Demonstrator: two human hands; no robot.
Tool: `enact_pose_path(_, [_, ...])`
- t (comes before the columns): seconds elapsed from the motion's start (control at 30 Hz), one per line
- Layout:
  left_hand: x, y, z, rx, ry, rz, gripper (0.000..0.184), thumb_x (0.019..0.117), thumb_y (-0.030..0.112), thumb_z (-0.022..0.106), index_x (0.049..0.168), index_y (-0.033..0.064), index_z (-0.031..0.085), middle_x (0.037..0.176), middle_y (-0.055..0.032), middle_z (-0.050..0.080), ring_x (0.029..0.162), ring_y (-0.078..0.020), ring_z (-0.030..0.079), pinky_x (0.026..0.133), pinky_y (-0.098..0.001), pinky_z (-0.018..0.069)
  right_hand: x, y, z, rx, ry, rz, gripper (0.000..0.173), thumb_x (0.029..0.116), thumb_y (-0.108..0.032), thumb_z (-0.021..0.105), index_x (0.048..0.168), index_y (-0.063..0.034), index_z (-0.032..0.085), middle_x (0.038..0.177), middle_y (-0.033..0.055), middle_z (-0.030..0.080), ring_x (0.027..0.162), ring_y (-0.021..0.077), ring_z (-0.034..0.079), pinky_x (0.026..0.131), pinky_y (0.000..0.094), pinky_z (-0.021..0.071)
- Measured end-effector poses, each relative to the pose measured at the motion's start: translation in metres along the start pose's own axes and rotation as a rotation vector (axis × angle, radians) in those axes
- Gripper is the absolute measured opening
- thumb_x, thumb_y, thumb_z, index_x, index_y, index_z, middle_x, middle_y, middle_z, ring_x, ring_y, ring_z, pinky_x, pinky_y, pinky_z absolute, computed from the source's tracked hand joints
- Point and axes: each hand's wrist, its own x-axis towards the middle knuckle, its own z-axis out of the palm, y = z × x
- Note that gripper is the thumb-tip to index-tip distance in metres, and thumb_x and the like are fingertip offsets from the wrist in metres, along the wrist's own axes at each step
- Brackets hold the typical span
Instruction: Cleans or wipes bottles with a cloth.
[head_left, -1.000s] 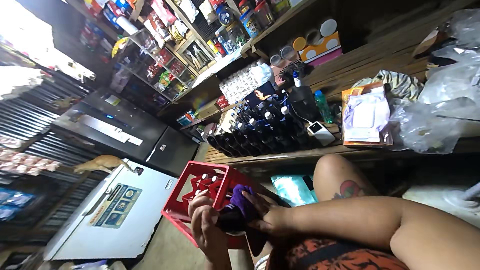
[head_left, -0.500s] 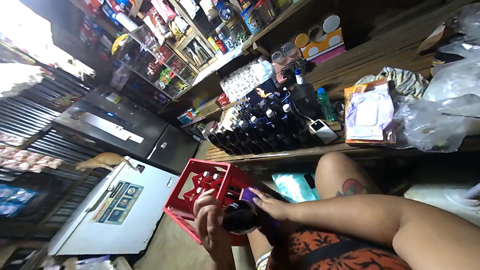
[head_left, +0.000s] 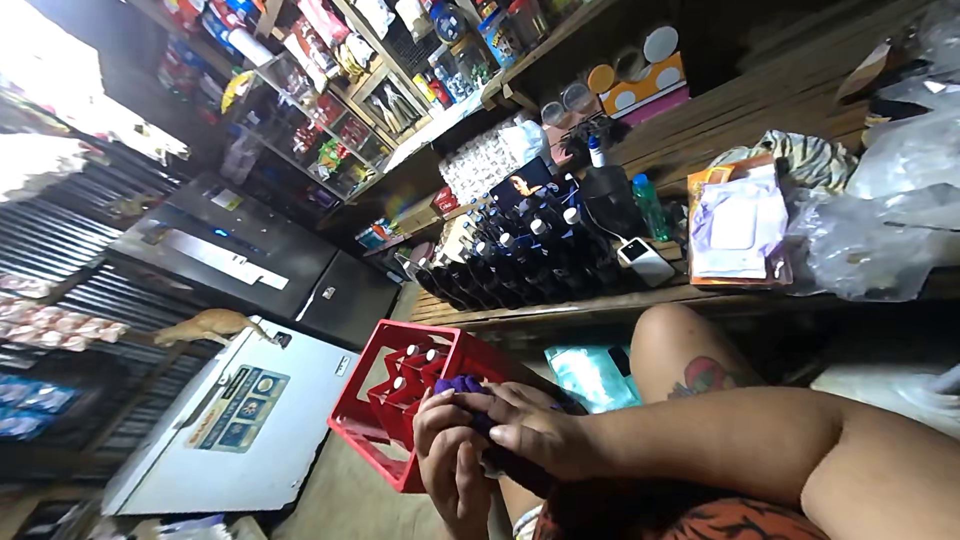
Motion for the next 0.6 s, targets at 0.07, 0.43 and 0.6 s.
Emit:
enact_pose_path(0.07, [0.001, 0.000, 0.000, -0.013, -0.003, -0.007, 0.032, 0.1070, 0.040, 0.042, 0.085, 0.0289, 0.062, 0.105, 0.0156, 0.063, 0.127, -0.0085, 0.051, 0.118, -0.0334, 0.0319, 0.000, -0.001, -0.002, -0.031, -0.007, -0.003, 0.065, 0.1029, -0.045, 0.026, 0.159, -0.0132, 0.036, 0.161, 0.0248, 0.031, 0.151, 0.0373, 0.026, 0.121, 0.0563, 0.0212])
enact_pose_path(0.43, [-0.001, -0.004, -0.006, -0.042, 0.010, -0.009, 0.032, 0.1075, 0.040, 0.042, 0.084, 0.0289, 0.062, 0.106, 0.0151, 0.063, 0.125, -0.0086, 0.053, 0.116, -0.0321, 0.0357, 0.005, 0.018, 0.001, -0.006, 0.118, -0.142, 0.051, 0.1025, -0.022, 0.060, 0.146, 0.0013, 0.044, 0.146, 0.0192, 0.051, 0.136, 0.0161, 0.050, 0.115, 0.0331, 0.0412])
enact_pose_path(0.6, [0.001, -0.003, -0.003, -0.069, 0.016, -0.011, 0.031, 0.1069, 0.039, 0.044, 0.085, 0.0275, 0.063, 0.105, 0.0144, 0.063, 0.121, -0.0066, 0.054, 0.110, -0.0261, 0.0402, 0.003, 0.049, 0.002, 0.193, 0.105, -0.231, 0.054, 0.0987, -0.028, 0.065, 0.143, -0.0004, 0.052, 0.147, 0.0161, 0.050, 0.138, 0.0153, 0.047, 0.116, 0.0346, 0.0385])
